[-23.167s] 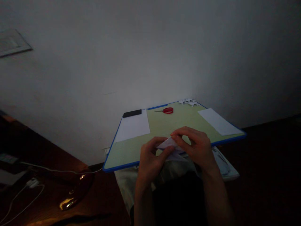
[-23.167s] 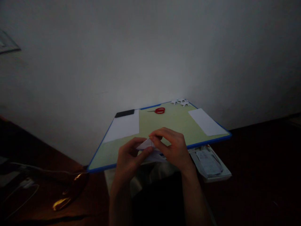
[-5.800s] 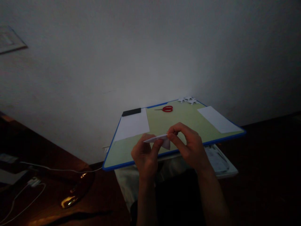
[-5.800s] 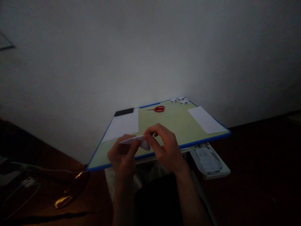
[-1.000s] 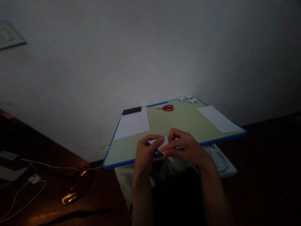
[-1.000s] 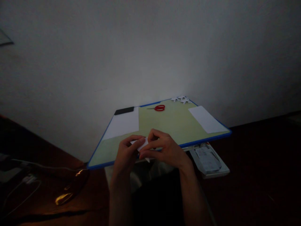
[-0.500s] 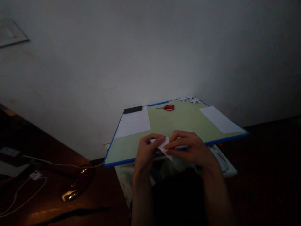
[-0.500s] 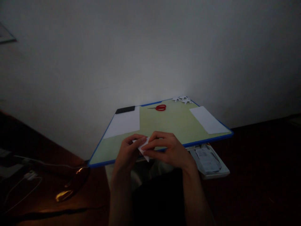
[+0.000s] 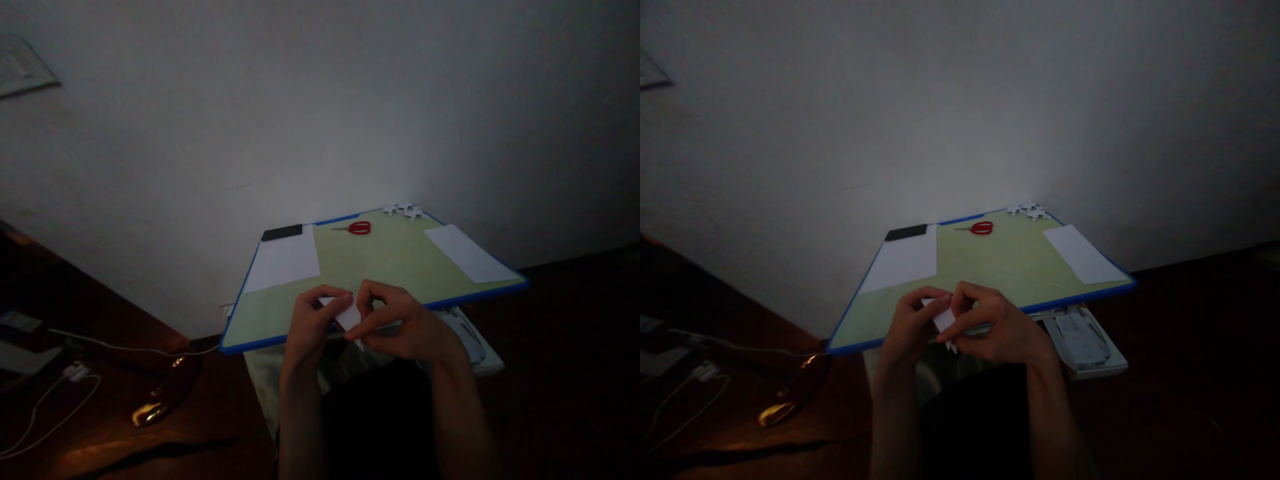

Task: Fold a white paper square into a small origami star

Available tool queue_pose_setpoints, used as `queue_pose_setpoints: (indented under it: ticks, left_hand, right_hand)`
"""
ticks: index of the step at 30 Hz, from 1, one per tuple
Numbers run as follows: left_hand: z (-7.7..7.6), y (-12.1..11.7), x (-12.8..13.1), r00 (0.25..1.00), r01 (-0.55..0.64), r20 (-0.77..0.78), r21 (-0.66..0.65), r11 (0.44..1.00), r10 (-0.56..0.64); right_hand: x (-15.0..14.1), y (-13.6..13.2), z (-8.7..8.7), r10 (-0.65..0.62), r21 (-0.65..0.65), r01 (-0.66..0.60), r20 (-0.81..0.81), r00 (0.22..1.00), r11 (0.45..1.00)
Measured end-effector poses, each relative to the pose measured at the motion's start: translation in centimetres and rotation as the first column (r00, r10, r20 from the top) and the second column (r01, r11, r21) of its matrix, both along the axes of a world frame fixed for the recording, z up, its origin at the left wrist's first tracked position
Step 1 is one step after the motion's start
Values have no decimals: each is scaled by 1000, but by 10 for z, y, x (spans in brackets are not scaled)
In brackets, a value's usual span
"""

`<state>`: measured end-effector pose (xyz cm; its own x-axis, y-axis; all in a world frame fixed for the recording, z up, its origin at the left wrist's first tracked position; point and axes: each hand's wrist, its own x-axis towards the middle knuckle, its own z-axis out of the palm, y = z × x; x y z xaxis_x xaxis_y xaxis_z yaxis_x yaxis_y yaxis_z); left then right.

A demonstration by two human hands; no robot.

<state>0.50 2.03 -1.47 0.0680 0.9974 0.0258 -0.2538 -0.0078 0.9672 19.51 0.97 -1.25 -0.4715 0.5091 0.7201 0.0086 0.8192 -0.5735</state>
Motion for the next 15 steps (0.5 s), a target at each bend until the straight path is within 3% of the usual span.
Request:
queue_pose_setpoints:
  ticks: [6,10,15]
  left_hand:
    - [-3,2,-3,999,-41,4,54,998,41]
    - [-5,4,0,990,-137,47,162,977,131]
    - [-3,0,5,964,-236,-51,302,924,263]
  right_hand:
    - [0,4,-5,-1,-1,1,14,1000,1000]
    - [-2,9,-7,-117,-14,117,-23,993,993]
    - [-3,10,-5,-232,-6,233,-71,970,973]
